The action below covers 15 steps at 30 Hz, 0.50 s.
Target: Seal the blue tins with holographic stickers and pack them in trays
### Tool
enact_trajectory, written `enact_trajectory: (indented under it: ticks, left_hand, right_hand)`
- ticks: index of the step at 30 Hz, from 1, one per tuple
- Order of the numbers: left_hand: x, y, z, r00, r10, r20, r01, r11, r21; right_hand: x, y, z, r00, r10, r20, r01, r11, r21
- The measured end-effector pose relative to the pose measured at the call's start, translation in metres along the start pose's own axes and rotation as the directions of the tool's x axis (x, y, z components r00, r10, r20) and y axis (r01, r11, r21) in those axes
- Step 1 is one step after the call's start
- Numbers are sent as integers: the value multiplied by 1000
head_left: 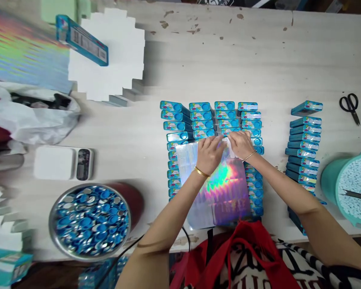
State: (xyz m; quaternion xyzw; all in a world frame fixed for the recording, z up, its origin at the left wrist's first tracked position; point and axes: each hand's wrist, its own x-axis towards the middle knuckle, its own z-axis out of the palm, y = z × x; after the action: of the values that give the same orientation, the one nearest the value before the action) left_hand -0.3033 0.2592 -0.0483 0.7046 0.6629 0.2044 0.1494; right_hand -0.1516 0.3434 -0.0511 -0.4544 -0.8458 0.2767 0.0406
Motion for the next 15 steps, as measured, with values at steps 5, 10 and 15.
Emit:
enact_trajectory:
  ticks: [5, 10, 15]
  left_hand:
    - [-37, 26, -17, 1000, 11, -16, -12, 995, -97]
    - [-37, 42, -40, 873, -431, -227, 265, 811, -522]
    - [0, 50, -30, 733, -678, -57, 293, 390, -873]
  right_hand:
    - [-1, 0, 1, 1000, -5, -10, 5, 1000, -31]
    - [-23, 4, -10, 975, -23, -222, 61, 984, 165]
    - [-60, 7, -19, 927, 155, -343, 75, 816, 573]
